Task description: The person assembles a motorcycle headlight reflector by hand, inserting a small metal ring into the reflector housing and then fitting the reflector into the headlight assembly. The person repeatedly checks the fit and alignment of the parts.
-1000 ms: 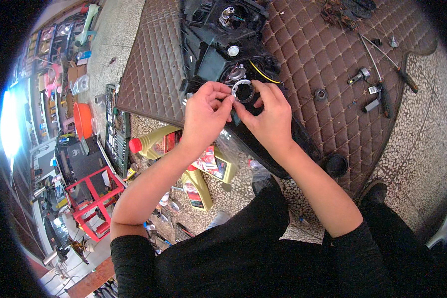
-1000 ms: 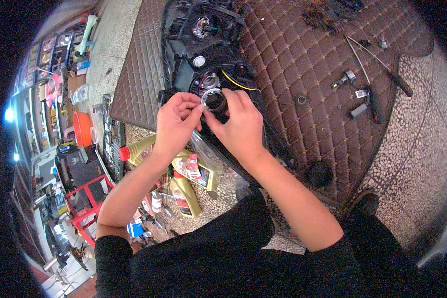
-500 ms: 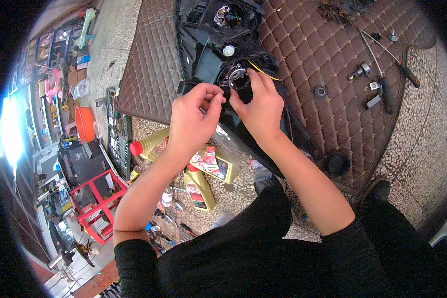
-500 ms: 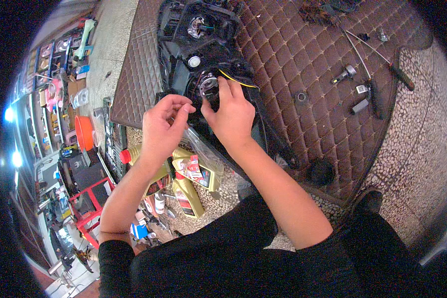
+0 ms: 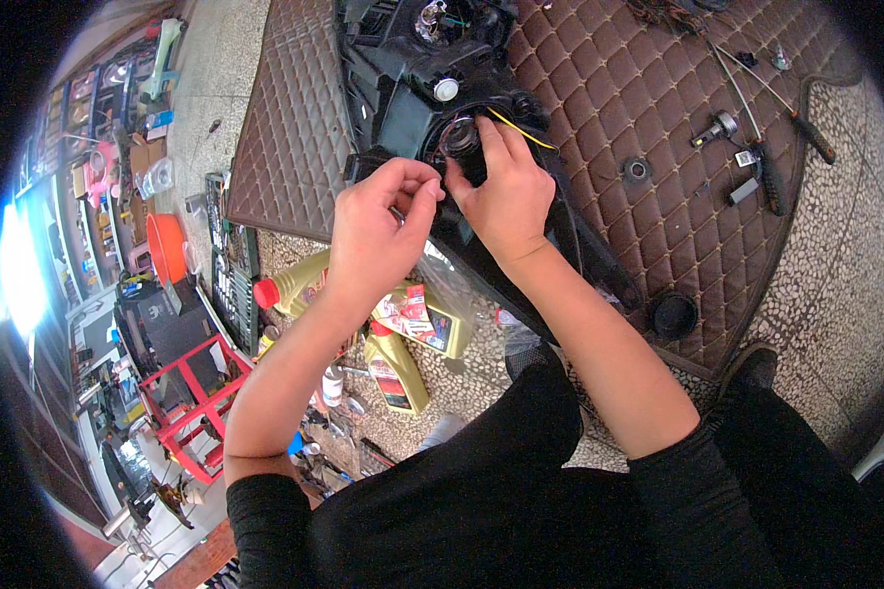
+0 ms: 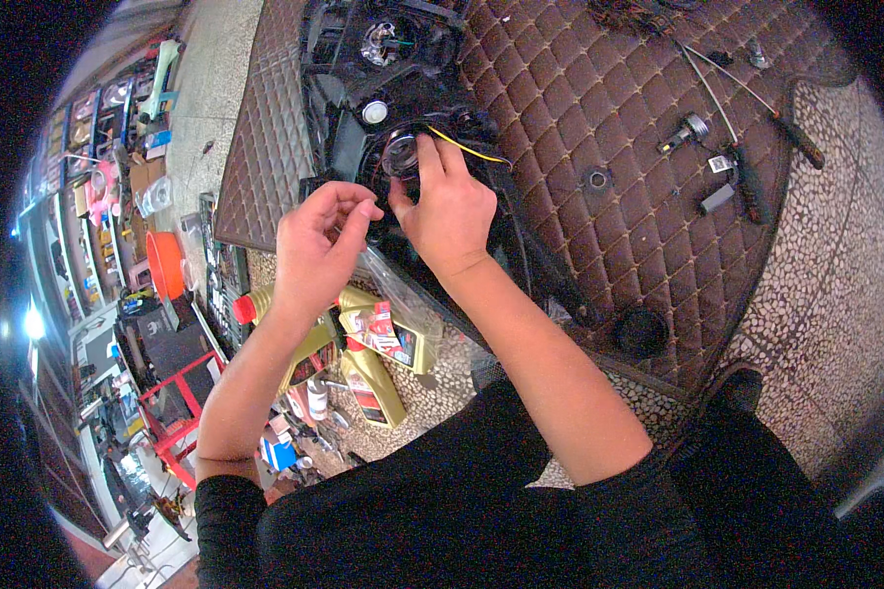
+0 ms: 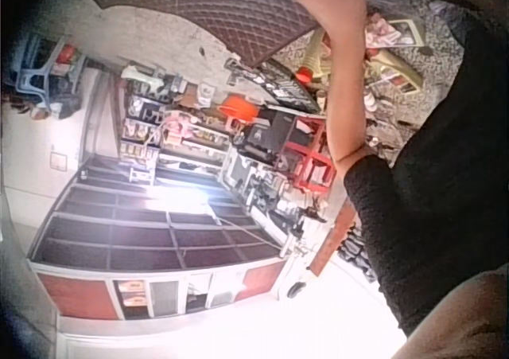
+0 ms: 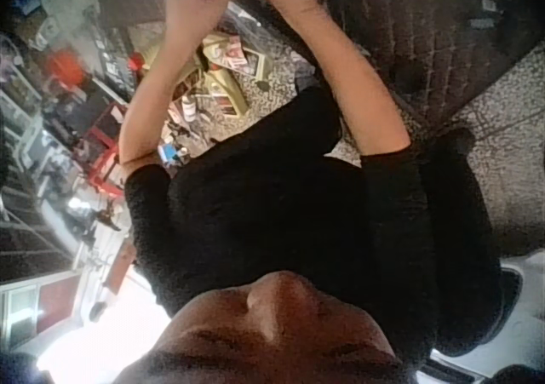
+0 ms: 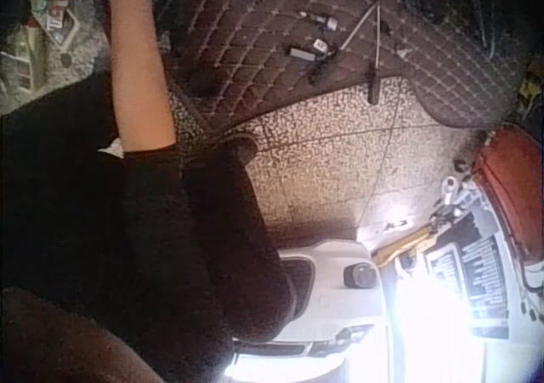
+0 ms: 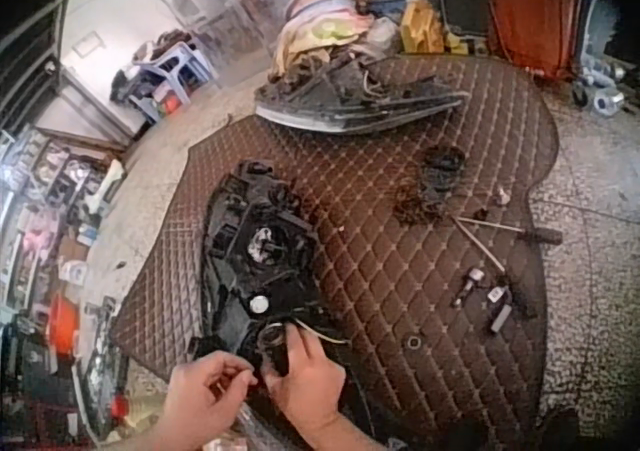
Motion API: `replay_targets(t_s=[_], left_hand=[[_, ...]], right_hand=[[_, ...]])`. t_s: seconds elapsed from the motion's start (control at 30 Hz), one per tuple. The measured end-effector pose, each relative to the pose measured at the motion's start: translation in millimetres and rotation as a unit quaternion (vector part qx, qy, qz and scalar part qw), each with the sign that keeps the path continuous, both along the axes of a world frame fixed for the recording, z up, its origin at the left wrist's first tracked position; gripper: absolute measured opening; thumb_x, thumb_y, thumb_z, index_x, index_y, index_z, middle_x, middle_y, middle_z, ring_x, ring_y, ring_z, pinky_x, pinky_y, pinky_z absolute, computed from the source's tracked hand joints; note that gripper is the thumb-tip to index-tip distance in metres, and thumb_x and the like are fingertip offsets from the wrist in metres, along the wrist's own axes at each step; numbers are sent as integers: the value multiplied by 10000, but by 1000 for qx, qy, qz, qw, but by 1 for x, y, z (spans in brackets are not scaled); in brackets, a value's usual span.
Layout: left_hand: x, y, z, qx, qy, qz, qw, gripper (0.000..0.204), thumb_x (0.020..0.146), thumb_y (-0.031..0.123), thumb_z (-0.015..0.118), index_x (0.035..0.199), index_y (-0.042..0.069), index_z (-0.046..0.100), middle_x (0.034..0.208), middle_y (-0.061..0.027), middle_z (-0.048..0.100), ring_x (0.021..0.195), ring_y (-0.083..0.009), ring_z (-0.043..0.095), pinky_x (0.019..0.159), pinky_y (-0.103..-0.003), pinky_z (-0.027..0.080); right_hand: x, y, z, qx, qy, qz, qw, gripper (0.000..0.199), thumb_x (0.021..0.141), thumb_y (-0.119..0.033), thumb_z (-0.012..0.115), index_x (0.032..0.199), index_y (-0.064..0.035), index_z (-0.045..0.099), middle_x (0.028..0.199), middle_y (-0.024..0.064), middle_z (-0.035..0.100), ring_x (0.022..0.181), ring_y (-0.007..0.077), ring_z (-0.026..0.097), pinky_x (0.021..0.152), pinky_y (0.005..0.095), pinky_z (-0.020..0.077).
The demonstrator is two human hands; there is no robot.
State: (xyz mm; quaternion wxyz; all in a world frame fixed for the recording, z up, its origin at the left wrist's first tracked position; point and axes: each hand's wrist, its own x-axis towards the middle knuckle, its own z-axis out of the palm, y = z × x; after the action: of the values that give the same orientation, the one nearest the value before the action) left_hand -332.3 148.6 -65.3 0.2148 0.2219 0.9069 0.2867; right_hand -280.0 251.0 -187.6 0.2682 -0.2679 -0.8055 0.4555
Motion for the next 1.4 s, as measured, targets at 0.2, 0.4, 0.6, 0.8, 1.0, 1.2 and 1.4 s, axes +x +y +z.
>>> replay_targets(t_s=[0.2, 0.4, 0.6, 0.8, 1.0, 1.2, 1.4], left_hand=[[-7, 2, 1, -45, 184, -99, 977, 110, 907, 53, 721, 1016, 46, 714, 901, -50, 701, 711, -120, 614, 626, -270, 492], [-15, 5, 1, -129, 407, -248, 869, 215, 801, 90, 768, 1015, 111, 752, 1275, -95, 601, 1099, -310, 587, 897, -435, 485], [-20, 5, -6, -177, 447, -298, 825, 207, 787, 165, 797, 991, 139, 770, 1582, -107, 459, 1398, -348, 447, 1097, -505, 382], [-15, 0, -18, -195, 455, -280, 822, 208, 794, 193, 789, 994, 142, 767, 1630, -118, 398, 1423, -356, 418, 1111, -520, 366], [-12, 2, -25, -223, 449, -265, 824, 212, 804, 213, 781, 1002, 141, 763, 1617, -143, 397, 1395, -356, 428, 1062, -534, 384], [-11, 7, -26, -246, 431, -258, 829, 194, 839, 257, 761, 989, 133, 758, 1563, -154, 441, 1332, -366, 456, 1005, -546, 403], [-14, 9, -30, -220, 434, -257, 835, 169, 837, 242, 756, 920, 94, 748, 1549, -143, 438, 1310, -346, 440, 981, -525, 396]], right_hand=[[1, 7, -6, 9, 12, 22, 1000, 562, 744, -245, 846, 1252, -66, 683, 1189, 119, 709, 905, 329, 734, 767, 412, 600], [0, 13, -10, 12, 25, 41, 999, 528, 773, -212, 824, 1259, -69, 671, 1159, 120, 720, 902, 334, 733, 750, 423, 598], [0, 16, -14, 17, 46, 57, 997, 515, 793, -153, 792, 1273, -38, 646, 1156, 143, 708, 887, 346, 731, 737, 436, 597], [0, 16, -16, 15, 66, 67, 995, 515, 789, -82, 768, 1278, -11, 624, 1153, 175, 697, 882, 370, 724, 749, 446, 597], [-3, 18, -15, 8, 68, 85, 994, 511, 793, -46, 746, 1283, 11, 608, 1136, 205, 691, 897, 398, 714, 777, 461, 596], [-2, 21, -14, -12, 56, 101, 993, 506, 796, -40, 758, 1278, 7, 612, 1149, 222, 695, 974, 408, 703, 838, 455, 587], [-2, 25, -14, -6, 52, 114, 992, 505, 787, -36, 771, 1268, -4, 620, 1159, 219, 699, 996, 410, 701, 855, 451, 586]])
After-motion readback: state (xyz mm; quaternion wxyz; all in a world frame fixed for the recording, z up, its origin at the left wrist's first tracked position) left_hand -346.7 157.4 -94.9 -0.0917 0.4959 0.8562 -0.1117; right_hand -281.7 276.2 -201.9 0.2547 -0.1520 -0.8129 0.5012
